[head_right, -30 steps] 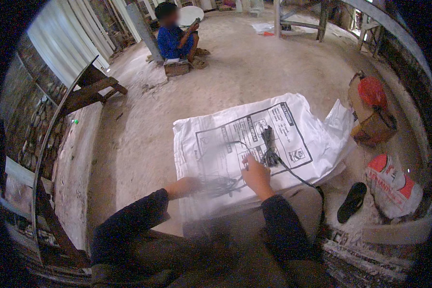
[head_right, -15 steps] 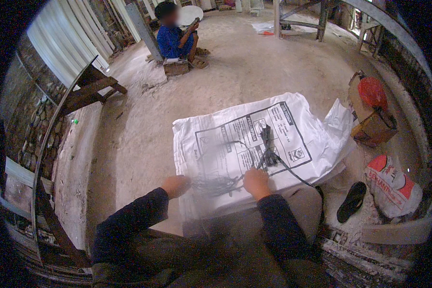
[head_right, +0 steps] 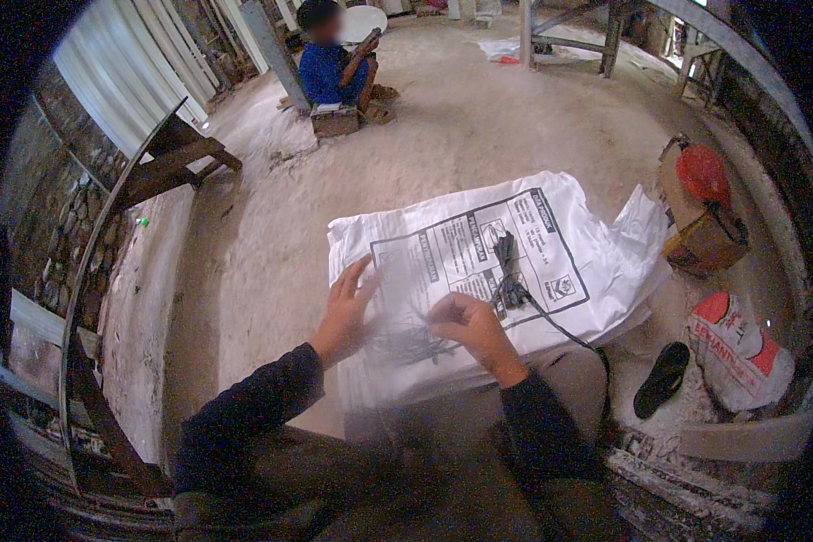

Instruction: The person sits on the floor and repeatedly ties and unties black cables by hand on a white sack. They handle the cables one at a time, forming knots and then loosening them, without using any tools.

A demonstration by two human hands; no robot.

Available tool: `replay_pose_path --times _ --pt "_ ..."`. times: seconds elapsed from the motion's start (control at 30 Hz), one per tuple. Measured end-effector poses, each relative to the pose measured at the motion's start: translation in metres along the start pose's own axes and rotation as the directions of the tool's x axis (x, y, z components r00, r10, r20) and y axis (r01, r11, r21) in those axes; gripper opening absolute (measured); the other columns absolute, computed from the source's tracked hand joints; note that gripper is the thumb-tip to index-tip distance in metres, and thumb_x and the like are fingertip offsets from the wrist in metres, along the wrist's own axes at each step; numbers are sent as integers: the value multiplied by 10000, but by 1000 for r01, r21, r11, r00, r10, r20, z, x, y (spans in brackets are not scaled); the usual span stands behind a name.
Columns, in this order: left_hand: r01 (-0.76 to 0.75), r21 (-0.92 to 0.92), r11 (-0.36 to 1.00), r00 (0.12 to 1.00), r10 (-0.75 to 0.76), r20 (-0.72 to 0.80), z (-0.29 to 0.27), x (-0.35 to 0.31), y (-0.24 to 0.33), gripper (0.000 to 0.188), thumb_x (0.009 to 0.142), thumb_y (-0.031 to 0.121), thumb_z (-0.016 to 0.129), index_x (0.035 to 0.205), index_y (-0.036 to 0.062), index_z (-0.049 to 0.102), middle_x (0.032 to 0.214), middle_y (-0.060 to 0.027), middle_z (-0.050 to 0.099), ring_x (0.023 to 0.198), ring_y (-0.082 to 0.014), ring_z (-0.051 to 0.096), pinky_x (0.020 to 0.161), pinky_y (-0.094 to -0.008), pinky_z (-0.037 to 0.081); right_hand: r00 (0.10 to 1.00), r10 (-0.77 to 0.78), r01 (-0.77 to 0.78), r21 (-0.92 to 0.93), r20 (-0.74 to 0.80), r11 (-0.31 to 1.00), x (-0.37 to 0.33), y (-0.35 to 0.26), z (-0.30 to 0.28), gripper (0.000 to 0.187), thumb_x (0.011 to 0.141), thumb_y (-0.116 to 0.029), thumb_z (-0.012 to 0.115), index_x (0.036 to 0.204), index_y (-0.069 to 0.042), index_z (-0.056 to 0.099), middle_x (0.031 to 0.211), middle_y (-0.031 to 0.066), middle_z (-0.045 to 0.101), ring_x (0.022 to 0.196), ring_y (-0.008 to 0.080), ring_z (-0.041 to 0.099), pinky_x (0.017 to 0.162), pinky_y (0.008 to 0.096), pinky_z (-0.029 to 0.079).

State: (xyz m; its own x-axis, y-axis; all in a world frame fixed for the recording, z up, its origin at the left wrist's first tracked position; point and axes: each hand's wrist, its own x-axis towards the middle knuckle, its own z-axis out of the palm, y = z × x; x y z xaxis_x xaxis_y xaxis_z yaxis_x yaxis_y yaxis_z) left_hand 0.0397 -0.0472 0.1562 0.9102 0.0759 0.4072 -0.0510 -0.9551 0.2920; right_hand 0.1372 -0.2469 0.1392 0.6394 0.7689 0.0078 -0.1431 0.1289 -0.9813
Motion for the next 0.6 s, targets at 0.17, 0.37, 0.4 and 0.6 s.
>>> replay_pose_path --times 0.17,0.37,0.4,0.6 --pt "-49 -168 985 951 97 293 -12 8 11 170 754 100 579 918 55 582 965 -54 579 970 -291 514 830 -354 404 989 -124 90 329 85 940 -5 -4 -16 121 678 -14 575 784 -25 517 726 50 522 665 152 520 653 277 430" --pt "384 -685 620 923 -231 308 -36 15 20 190 810 127 568 953 2 563 819 -65 580 767 -109 522 695 -245 427 946 43 194 666 -322 720 4 8 -71 152 711 -11 526 842 -84 500 699 6 483 602 128 479 625 284 434" --pt "441 -684 580 897 -265 354 -40 16 23 194 815 137 563 952 -1 563 813 -58 576 761 -106 517 689 -240 424 931 71 203 666 -359 718 4 5 -70 148 710 -12 516 836 -84 490 706 3 470 600 126 466 609 270 423" --pt "627 -634 452 779 -348 522 -53 18 35 212 846 194 530 922 1 573 759 -28 549 705 -88 498 636 -225 421 865 148 259 679 -479 688 2 -5 -67 232 742 8 524 938 -104 473 746 1 467 600 93 427 553 217 386"
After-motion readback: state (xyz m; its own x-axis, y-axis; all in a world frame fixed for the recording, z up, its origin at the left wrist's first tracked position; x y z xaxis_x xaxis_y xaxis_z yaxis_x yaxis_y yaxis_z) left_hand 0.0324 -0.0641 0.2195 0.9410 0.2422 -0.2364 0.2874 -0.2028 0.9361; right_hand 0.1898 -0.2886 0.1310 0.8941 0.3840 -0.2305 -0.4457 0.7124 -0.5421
